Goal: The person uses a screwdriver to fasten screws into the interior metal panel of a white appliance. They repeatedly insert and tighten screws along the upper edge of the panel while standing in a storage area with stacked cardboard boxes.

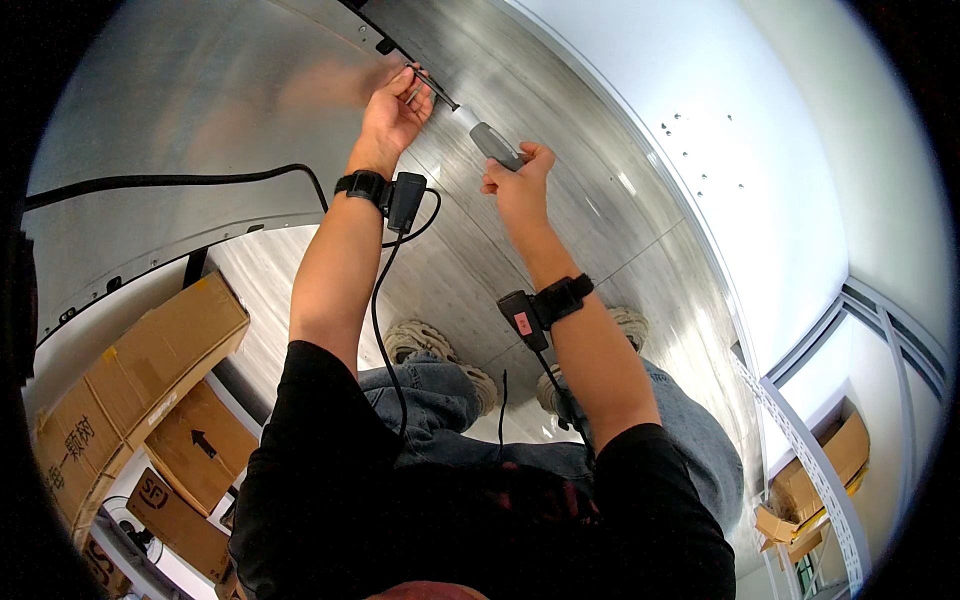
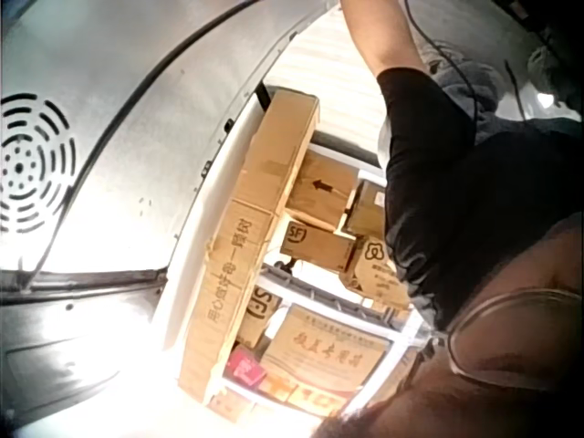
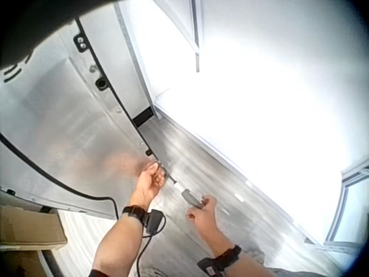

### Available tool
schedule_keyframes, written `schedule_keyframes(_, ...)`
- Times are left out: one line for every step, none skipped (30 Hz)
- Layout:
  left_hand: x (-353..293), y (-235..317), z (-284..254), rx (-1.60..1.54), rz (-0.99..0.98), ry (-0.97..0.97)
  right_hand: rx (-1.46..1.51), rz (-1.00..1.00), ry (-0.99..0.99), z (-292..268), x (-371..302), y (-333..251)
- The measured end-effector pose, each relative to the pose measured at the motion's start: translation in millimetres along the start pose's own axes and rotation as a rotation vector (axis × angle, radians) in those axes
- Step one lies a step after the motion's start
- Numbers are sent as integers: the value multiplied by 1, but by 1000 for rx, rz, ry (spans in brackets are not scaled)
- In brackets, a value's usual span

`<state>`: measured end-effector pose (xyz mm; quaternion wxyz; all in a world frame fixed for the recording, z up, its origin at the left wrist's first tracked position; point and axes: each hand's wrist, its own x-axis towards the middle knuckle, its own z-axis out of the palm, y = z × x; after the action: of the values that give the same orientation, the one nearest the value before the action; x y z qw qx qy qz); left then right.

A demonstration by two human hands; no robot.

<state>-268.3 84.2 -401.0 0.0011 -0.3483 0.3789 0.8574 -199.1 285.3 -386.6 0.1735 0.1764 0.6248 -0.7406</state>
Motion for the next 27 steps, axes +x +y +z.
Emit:
schedule_keyframes(1,0,-1,-5,-1,1,20,-12,-24,-3,2,2)
schedule_keyframes(2,0,-2,-11,-1,2,6,64,-64,-9,5,3)
schedule_keyframes(0,1,-2,-17,-1,9,-10,143,-104,-14,4,-7)
schedule_keyframes(-1,1,-1,-24,-1,16,-26,222,-144,-16,4,-14)
schedule_keyframes(-2,2,-1,-32,-1,23,-46,227,-151,-16,4,-15)
schedule_keyframes(-1,2,-1,-30,-2,20,-63,231,-156,-16,4,-17)
schedule_keyframes(1,2,-2,-28,-3,18,-81,234,-161,-15,5,-18)
schedule_keyframes(2,2,-2,-26,-3,15,-119,105,-65,-10,4,-12)
schedule_keyframes(2,2,-1,-25,-6,13,-155,-24,34,2,2,-4)
schedule_keyframes(2,1,1,-25,-9,11,-191,-154,133,8,1,0)
schedule_keyframes(2,1,2,-25,-12,9,-156,-55,75,3,2,-1)
schedule_keyframes(1,2,1,-28,-12,18,-124,44,9,-1,0,-9)
schedule_keyframes(0,3,-1,-31,-13,28,-91,144,-57,-5,-1,-16)
schedule_keyframes(-1,4,-2,-34,-14,38,-71,187,-120,-10,3,-19)
schedule_keyframes(-1,4,-1,-38,-16,32,-49,229,-177,-17,7,-23)
schedule_keyframes(-1,4,1,-42,-18,27,-28,272,-235,-19,9,-25)
schedule_keyframes(-1,4,1,-47,-20,22,-57,188,-141,-14,7,-23)
schedule_keyframes(-1,3,1,-46,-19,20,-84,104,-47,-4,2,-22)
schedule_keyframes(0,3,2,-45,-17,17,-111,20,47,1,-1,-21)
schedule_keyframes(1,2,1,-43,-16,15,-118,47,0,-1,-1,-20)
schedule_keyframes(1,2,0,-41,-9,13,-127,75,-48,-5,1,-20)
schedule_keyframes(0,2,-1,-39,-2,11,-135,103,-97,-9,2,-20)
schedule_keyframes(0,2,-2,-36,5,8,-98,177,-139,-13,4,-21)
schedule_keyframes(0,2,-1,-41,3,14,-59,252,-179,-18,7,-25)
schedule_keyframes(1,2,-1,-46,1,19,-21,326,-218,-21,8,-27)
schedule_keyframes(1,2,0,-51,0,24,-89,241,-157,-16,6,-25)
schedule_keyframes(1,2,0,-49,-3,20,-155,155,-95,-7,1,-25)
